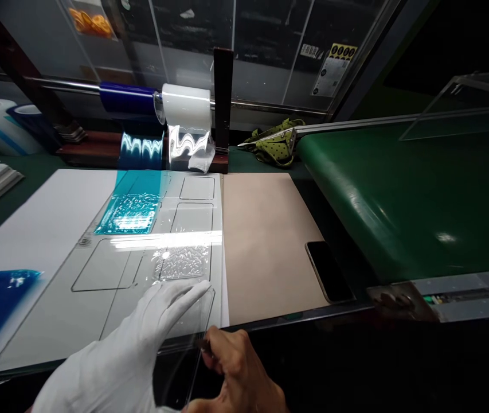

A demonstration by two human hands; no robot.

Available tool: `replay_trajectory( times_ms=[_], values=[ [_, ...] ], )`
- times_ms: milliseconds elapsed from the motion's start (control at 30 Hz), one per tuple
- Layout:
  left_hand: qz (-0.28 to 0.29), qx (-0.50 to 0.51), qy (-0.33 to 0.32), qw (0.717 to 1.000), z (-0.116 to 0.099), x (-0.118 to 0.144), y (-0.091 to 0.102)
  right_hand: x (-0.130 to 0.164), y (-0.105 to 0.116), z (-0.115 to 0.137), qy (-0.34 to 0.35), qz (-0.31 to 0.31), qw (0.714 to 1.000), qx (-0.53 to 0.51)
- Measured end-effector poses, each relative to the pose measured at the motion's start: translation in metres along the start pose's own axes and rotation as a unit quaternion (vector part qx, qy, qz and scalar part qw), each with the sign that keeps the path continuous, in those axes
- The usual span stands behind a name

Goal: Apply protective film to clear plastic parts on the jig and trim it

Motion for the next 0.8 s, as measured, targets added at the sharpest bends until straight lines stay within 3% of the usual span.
replay_trajectory(
  times_ms=[167,333,433,533,667,800],
  values=[
    [-0.033,-0.032,0.009,0.999,0.003,0.002,-0.009,0.002,-0.002,-0.001,0.028,-0.043,0.999,-0.004],
    [-0.056,-0.069,0.098,0.991,-0.006,0.002,-0.003,-0.007,0.029,-0.004,-0.006,-0.152,0.987,0.045],
    [-0.078,-0.1,0.097,0.987,-0.011,0.001,0.001,-0.028,0.056,-0.021,-0.006,-0.119,0.985,0.128],
    [-0.114,-0.172,0.102,0.973,-0.013,0.002,-0.002,-0.055,0.074,-0.05,-0.027,-0.093,0.963,0.252],
    [-0.165,-0.276,0.1,0.942,-0.019,0.008,-0.008,-0.079,0.081,-0.082,-0.016,-0.1,0.952,0.29],
    [-0.214,-0.337,0.057,0.915,-0.032,0.014,0.0,-0.067,0.078,-0.08,0.009,-0.122,0.949,0.291]
  ],
)
Point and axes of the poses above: each hand's wrist, its own x-axis away from the middle knuckle, its own y-axis out of the back of the hand, z = x × y, the point moved 1 cm from there along -x, towards the middle knuckle, and after that the axes turned 7 degrees about y, right-handed, at the moved point
